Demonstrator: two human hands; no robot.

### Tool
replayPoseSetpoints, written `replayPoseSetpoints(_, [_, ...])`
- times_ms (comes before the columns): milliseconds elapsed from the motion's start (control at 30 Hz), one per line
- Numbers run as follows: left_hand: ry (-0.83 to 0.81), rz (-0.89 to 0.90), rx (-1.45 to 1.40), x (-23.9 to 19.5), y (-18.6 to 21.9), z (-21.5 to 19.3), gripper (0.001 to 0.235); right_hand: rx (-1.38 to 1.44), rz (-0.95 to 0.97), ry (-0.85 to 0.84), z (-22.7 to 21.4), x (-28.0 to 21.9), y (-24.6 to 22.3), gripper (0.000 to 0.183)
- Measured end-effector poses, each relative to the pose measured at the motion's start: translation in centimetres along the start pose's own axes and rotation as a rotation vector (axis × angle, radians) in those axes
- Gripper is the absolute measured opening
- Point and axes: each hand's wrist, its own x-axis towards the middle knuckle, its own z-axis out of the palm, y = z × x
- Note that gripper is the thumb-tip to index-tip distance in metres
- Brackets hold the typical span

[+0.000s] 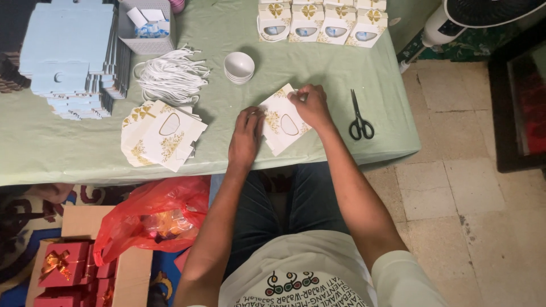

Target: Folding flat cardboard templates into small gift boxes and attaching white string handles by threading them through holes.

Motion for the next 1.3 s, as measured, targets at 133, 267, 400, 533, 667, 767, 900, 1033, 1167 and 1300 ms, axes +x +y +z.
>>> replayPoseSetpoints(133, [0.022, -0.010, -0.034, -0.1, -0.2, 0.3, 0.010, 0.064, -0.058, -0.020, -0.1, -1.4, -0.5, 0.025])
replayPoseSetpoints(267, [0.021, -0.012, -0.018, -0.1, -0.1, 0.1, 0.010, 0.243, 0.032, -0.060, -0.9, -2.8, -2.1, 0.030])
replayPoseSetpoints(400, [0.033, 0.000, -0.009, -0.1, 0.0, 0.1, 0.009, 0.263, 0.093, -0.132, -1.5, -2.2, -1.8, 0.028])
replayPoseSetpoints(533, [0.036, 0.013, -0.005, 0.3, 0.3, -0.2, 0.008, 0.241, 0.123, -0.154, -1.6, -1.4, -0.5, 0.030])
replayPoseSetpoints(667, [0.032, 0.014, -0.010, 0.1, 0.0, -0.1, 0.009, 0.252, 0.165, -0.207, -3.5, -3.4, -4.4, 0.034])
replayPoseSetpoints(767, [0.033, 0.004, -0.005, 0.3, 0.3, -0.6, 0.010, 0.248, 0.207, -0.244, -4.1, -4.1, -5.4, 0.044])
replayPoseSetpoints(900, [0.038, -0.008, -0.022, 0.4, 0.6, -1.0, 0.011, 0.383, 0.245, -0.241, -4.7, -5.6, -6.7, 0.064])
replayPoseSetpoints(1033, [0.044, -0.028, -0.006, 0.7, 1.1, -1.3, 0.017, 0.384, 0.252, -0.315, -5.0, -6.3, -6.8, 0.065])
replayPoseSetpoints(1167, [0.139, -0.161, -0.128, 1.0, 1.5, -2.6, 0.017, 0.552, 0.149, -0.070, -2.5, -5.0, -2.5, 0.054])
replayPoseSetpoints(1300, [0.174, -0.333, -0.146, -0.3, 0.1, -1.9, 0.012, 0.751, -0.104, 0.177, -2.5, -5.7, -1.9, 0.037])
